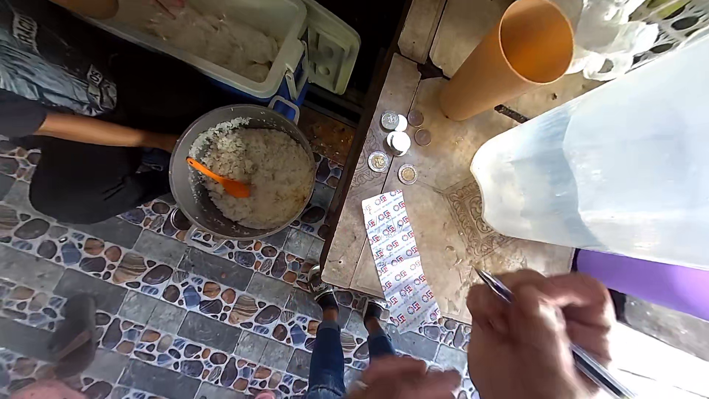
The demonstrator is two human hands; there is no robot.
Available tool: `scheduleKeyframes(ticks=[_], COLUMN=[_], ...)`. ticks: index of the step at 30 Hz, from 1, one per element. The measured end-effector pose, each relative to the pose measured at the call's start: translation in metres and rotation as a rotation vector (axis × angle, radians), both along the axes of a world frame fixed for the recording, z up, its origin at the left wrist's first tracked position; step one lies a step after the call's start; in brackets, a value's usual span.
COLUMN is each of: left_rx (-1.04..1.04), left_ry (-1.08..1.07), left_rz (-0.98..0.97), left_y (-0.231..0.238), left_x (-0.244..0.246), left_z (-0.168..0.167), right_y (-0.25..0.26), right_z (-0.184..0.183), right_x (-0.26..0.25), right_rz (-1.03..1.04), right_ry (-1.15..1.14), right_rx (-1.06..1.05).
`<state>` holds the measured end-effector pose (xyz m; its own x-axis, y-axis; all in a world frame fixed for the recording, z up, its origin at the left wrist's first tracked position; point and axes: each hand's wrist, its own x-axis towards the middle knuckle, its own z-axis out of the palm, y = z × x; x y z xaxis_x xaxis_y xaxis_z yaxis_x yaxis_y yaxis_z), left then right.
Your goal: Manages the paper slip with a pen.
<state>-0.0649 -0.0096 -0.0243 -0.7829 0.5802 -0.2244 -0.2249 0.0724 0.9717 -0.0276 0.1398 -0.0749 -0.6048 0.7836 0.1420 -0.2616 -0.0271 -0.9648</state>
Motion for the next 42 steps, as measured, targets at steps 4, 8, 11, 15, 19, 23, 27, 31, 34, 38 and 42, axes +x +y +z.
scheduleKeyframes(ticks=[4,8,11,15,19,23,27,31,34,38,42], left_rx=[-0.31,-0.49,-0.538,-0.566,-0.568,-0.554,-0.558,-0.556,-0.562,-0.56,-0.571], left_ry=[0.499,0.592,0.558,0.559,0.567,0.573,0.546,0.54,0.544,0.538,0.529], left_rz=[0.11,0.072,0.076,0.106,0.094,0.067,0.053,0.042,0.029,0.036,0.035], left_y=[0.011,0.034,0.039,0.041,0.042,0.042,0.041,0.04,0.039,0.04,0.04], left_x=[-0.074,-0.097,-0.092,-0.091,-0.091,-0.093,-0.095,-0.096,-0.097,-0.096,-0.096], left_z=[-0.038,-0.064,-0.067,-0.068,-0.068,-0.067,-0.066,-0.065,-0.064,-0.064,-0.063], right_y=[0.016,0.011,0.01,0.006,0.006,0.006,0.006,0.006,0.006,0.006,0.006], right_z=[0.021,0.005,0.003,-0.005,-0.011,-0.011,-0.009,-0.009,-0.009,-0.008,-0.007], right_x=[-0.062,-0.069,-0.071,-0.07,-0.069,-0.071,-0.072,-0.073,-0.074,-0.074,-0.075], right_rz=[-0.011,-0.04,-0.034,-0.091,-0.116,-0.139,-0.158,-0.159,-0.161,-0.158,-0.156], right_ry=[-0.292,-0.388,-0.416,-0.385,-0.355,-0.386,-0.436,-0.431,-0.432,-0.444,-0.449], right_rx=[0.14,0.197,0.242,0.358,0.374,0.407,0.431,0.437,0.441,0.438,0.429])
